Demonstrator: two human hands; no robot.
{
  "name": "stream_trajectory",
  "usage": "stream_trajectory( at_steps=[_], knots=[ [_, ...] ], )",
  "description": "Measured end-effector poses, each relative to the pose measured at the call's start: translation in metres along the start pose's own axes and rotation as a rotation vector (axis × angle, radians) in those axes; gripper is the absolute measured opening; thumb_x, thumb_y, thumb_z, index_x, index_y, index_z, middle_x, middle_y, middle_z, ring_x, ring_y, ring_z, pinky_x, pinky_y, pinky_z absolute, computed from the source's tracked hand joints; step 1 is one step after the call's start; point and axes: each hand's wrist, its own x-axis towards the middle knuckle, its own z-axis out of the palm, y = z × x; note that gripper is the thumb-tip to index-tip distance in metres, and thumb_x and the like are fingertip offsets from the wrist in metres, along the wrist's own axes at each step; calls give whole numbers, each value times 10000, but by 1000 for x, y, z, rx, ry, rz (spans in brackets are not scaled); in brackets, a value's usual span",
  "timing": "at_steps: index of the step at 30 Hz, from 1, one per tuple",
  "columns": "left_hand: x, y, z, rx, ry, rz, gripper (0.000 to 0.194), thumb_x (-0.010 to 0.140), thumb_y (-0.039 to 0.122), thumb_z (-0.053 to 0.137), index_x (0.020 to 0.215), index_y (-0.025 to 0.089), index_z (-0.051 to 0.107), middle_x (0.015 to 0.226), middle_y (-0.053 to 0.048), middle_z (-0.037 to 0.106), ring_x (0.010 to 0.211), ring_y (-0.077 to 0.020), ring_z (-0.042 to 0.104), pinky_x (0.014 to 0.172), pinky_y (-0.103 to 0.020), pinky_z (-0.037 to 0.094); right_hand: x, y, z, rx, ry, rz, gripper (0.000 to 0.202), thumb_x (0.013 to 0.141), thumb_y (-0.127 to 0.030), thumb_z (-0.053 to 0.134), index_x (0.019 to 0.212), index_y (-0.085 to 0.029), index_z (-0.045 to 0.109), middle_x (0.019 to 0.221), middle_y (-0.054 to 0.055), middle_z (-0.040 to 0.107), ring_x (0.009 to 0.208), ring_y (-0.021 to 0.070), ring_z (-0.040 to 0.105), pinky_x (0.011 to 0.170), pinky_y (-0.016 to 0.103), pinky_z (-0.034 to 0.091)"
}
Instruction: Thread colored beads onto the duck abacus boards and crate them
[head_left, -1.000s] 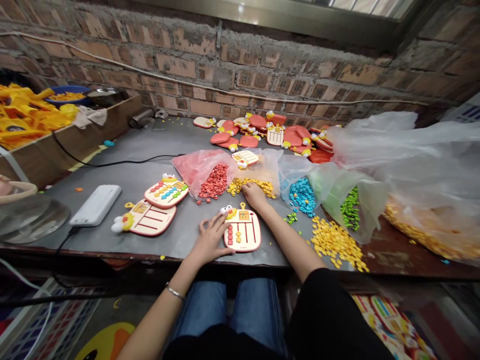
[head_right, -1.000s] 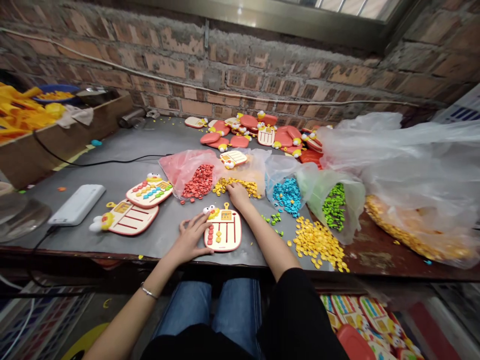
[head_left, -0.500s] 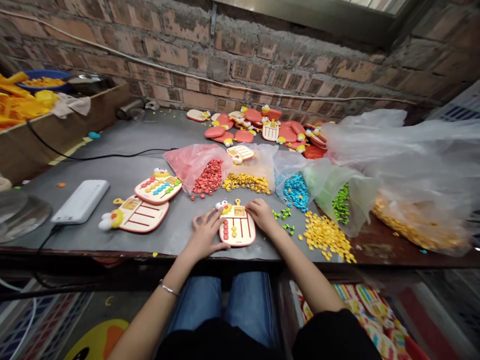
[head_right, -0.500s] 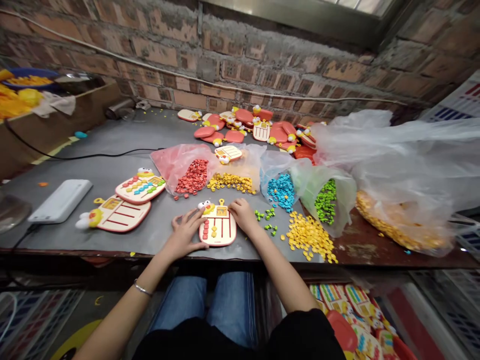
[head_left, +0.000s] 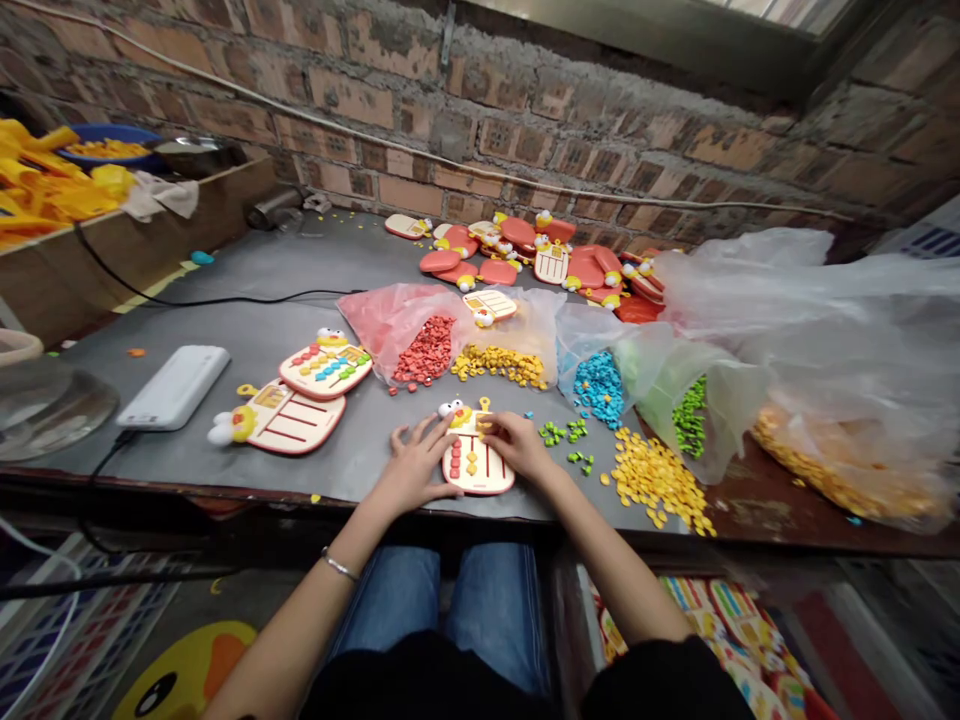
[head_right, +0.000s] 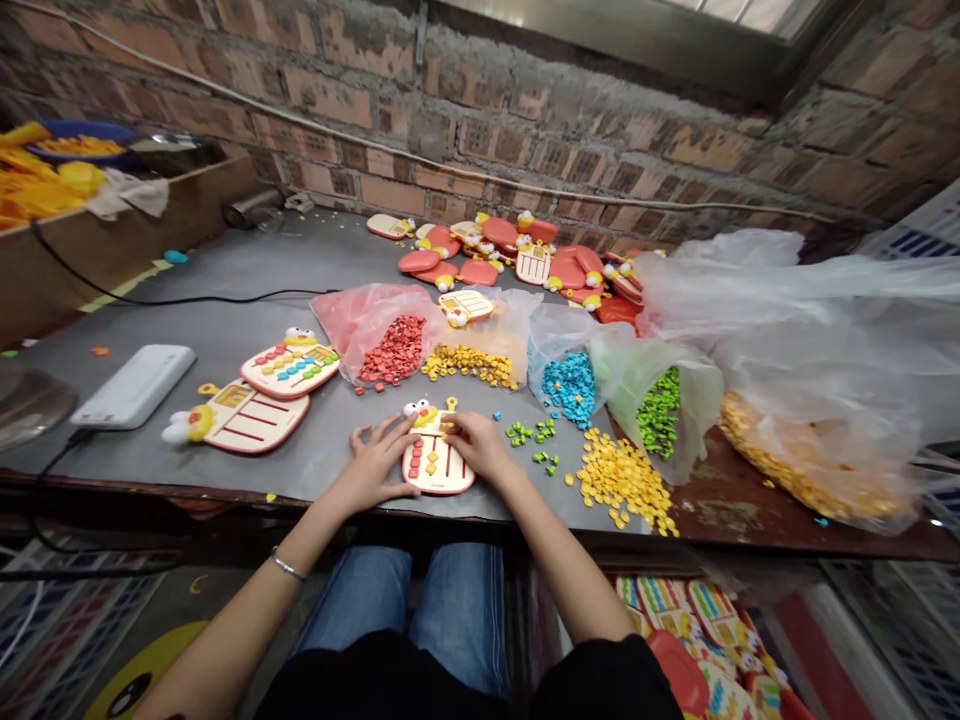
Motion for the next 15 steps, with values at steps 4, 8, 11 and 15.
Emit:
stream_trajectory(
  at_steps=[4, 8, 11, 15],
  knots=[
    [0, 0, 0, -16, 7, -1, 805, 687, 633, 699, 1363, 275, 447, 1540, -117, 295, 1396, -364, 246, 1055, -613, 210, 11, -7, 7, 213, -165, -40, 257, 777, -288, 686, 1019, -202, 666, 818, 20, 672, 718, 160, 599, 691, 281, 474],
    [1, 0, 0, -32, 10, -3, 788, 683, 632, 702, 1343, 270, 468, 1537, -119, 302, 1394, -365, 246, 1061, -609, 213, 31, 9, -3, 394, -179, 43, 308, 805, -375, 651, 1048, -186, 663, 806, 26, 679, 715, 168, 621, 673, 284, 489],
    [1, 0, 0, -43, 17, -4, 778, 682, 630, 706, 1330, 264, 479, 1537, -125, 302, 1393, -366, 249, 1065, -607, 212, 63, 29, -6, 217, 75, 107, 212, 845, -292, 589, 998, -173, 673, 907, 63, 683, 782, 177, 624, 706, 292, 487],
    [1, 0, 0, -40, 17, -3, 774, 685, 620, 710, 1326, 254, 477, 1535, -131, 302, 1390, -363, 257, 1056, -612, 224, 109, 42, 4, -256, 42, 13, 163, 804, -124, 595, 934, -157, 686, 989, 94, 655, 921, 202, 591, 815, 313, 457]
  ],
)
